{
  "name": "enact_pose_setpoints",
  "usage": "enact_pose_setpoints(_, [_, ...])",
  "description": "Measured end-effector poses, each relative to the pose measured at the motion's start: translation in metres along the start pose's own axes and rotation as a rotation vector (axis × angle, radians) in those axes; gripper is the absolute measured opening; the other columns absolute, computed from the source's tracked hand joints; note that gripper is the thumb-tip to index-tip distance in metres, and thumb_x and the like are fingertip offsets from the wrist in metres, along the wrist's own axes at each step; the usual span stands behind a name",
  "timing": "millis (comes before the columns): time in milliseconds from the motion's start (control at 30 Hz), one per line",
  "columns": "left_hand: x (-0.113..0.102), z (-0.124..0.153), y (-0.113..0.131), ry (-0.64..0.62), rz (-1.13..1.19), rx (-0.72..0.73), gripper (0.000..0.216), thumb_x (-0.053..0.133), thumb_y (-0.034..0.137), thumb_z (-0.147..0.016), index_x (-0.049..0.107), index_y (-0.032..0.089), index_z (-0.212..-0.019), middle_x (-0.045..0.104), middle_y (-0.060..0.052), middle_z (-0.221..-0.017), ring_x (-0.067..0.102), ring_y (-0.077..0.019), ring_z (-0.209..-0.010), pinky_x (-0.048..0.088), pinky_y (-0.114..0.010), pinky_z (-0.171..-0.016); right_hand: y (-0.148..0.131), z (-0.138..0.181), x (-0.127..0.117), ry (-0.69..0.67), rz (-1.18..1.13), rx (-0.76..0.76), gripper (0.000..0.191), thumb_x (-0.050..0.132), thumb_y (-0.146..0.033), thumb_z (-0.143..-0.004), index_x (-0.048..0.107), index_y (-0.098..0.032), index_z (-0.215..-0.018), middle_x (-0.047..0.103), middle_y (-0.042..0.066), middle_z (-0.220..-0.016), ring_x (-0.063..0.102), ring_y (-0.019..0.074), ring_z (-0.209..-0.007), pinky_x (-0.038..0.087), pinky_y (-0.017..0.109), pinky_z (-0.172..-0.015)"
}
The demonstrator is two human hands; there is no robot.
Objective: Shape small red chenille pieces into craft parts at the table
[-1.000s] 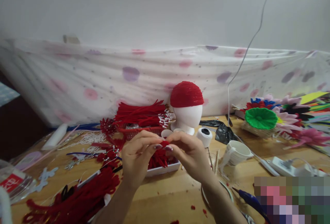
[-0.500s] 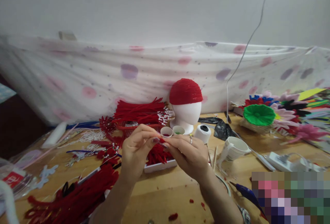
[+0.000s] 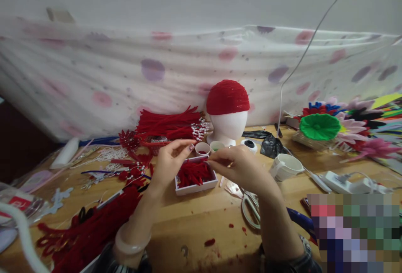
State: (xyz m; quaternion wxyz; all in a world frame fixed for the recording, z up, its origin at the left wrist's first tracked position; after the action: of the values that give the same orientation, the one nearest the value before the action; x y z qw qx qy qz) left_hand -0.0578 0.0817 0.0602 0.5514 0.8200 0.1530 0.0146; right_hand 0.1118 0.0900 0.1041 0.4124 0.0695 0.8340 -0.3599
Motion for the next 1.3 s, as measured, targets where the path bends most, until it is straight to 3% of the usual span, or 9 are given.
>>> enact_pose_setpoints(100, [0.019,-0.005,-0.033,-0.243,-0.485,-0.025,0.02,0.061,0.011,-0.076,0.076,0.019,-0.088,0.072,-0.006,-0.089,0.065,-0.0193,-0.081,0.05,-0.032,-0.077,0.011,0.006,0.013,-0.241,-0.018,0.048,0.016,0.065,-0.023,-0.079,0.071,-0.02,-0.064,0.06,-0.002,-0.053,0.046,0.0097,-0.049,0.031,0.025,-0.05])
enact_pose_setpoints(200, [0.029,-0.003,-0.058,-0.341,-0.805,-0.032,0.024,0.063,0.01,-0.075,0.075,0.02,-0.094,0.071,-0.008,-0.097,0.063,-0.0237,-0.093,0.046,-0.037,-0.088,0.018,0.013,0.024,-0.394,-0.062,0.062,0.012,0.07,-0.027,-0.075,0.072,-0.021,-0.065,0.063,-0.001,-0.055,0.047,0.0104,-0.049,0.032,0.026,-0.051])
enact_pose_setpoints(400, [0.032,0.001,-0.068,-0.324,-1.041,-0.073,0.02,0.061,0.021,-0.082,0.074,0.02,-0.097,0.07,-0.012,-0.098,0.06,-0.03,-0.096,0.043,-0.041,-0.085,0.03,0.008,0.02,-0.299,0.133,0.124,0.032,0.058,-0.019,-0.081,0.059,-0.018,-0.049,0.054,0.0,-0.048,0.039,0.0091,-0.045,0.026,0.027,-0.05])
enact_pose_setpoints(667, [0.03,-0.004,-0.056,-0.231,-0.98,-0.01,0.017,0.054,0.021,-0.087,0.069,0.018,-0.081,0.069,-0.01,-0.093,0.06,-0.0274,-0.094,0.041,-0.039,-0.083,0.047,-0.004,0.024,-0.194,0.192,0.198,0.034,0.056,-0.023,-0.081,0.051,-0.017,-0.049,0.046,-0.001,-0.046,0.036,0.0087,-0.044,0.02,0.027,-0.046])
enact_pose_setpoints(867, [0.016,-0.008,-0.036,-0.041,-0.288,-0.029,0.014,0.05,0.027,-0.089,0.056,0.018,-0.079,0.066,-0.002,-0.076,0.063,-0.0169,-0.074,0.046,-0.028,-0.07,0.054,-0.022,0.024,0.007,-0.066,0.265,0.02,0.056,-0.029,-0.085,0.071,-0.015,-0.082,0.068,0.004,-0.071,0.056,0.0141,-0.059,0.037,0.024,-0.053])
enact_pose_setpoints(933, [0.017,-0.006,-0.028,-0.046,-0.092,-0.02,0.017,0.052,0.033,-0.088,0.054,0.018,-0.079,0.064,-0.001,-0.073,0.062,-0.0154,-0.071,0.047,-0.026,-0.067,0.052,-0.025,0.028,0.001,-0.237,0.219,0.023,0.062,-0.029,-0.082,0.072,-0.016,-0.098,0.072,0.006,-0.087,0.063,0.0162,-0.07,0.044,0.025,-0.061])
enact_pose_setpoints(1033, [0.022,-0.001,-0.019,-0.085,0.06,-0.037,0.021,0.054,0.039,-0.087,0.053,0.018,-0.081,0.062,0.001,-0.072,0.06,-0.0138,-0.067,0.049,-0.025,-0.065,0.048,-0.025,0.036,-0.078,-0.423,0.162,0.021,0.065,-0.032,-0.081,0.075,-0.016,-0.09,0.074,0.007,-0.085,0.064,0.0182,-0.076,0.048,0.027,-0.066])
enact_pose_setpoints(1167, [0.018,0.006,-0.007,-0.027,0.061,-0.024,0.021,0.05,0.04,-0.091,0.054,0.019,-0.091,0.059,0.001,-0.073,0.056,-0.0124,-0.06,0.047,-0.024,-0.059,0.048,-0.023,0.04,-0.09,-0.664,0.276,0.027,0.071,-0.04,-0.076,0.076,-0.014,-0.078,0.072,0.006,-0.073,0.062,0.0162,-0.067,0.047,0.027,-0.063])
enact_pose_setpoints(1300, [0.009,0.012,0.012,0.044,-0.168,0.147,0.026,0.052,0.036,-0.09,0.059,0.021,-0.11,0.055,0.002,-0.071,0.054,-0.0131,-0.063,0.045,-0.024,-0.064,0.05,-0.024,0.043,0.021,-0.952,0.46,0.033,0.078,-0.046,-0.064,0.074,-0.014,-0.069,0.069,0.004,-0.065,0.058,0.0121,-0.059,0.045,0.025,-0.06])
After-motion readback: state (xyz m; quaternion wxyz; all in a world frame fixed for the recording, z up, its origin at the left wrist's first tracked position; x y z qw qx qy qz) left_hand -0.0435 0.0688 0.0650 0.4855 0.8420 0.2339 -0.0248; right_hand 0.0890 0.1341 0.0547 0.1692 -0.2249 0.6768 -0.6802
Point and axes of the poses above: each hand's wrist, its own z-axis away from the middle knuckle, its own x-axis out of the palm, y = z × x, the point moved 6 cm from there along -z, towards the middle knuckle
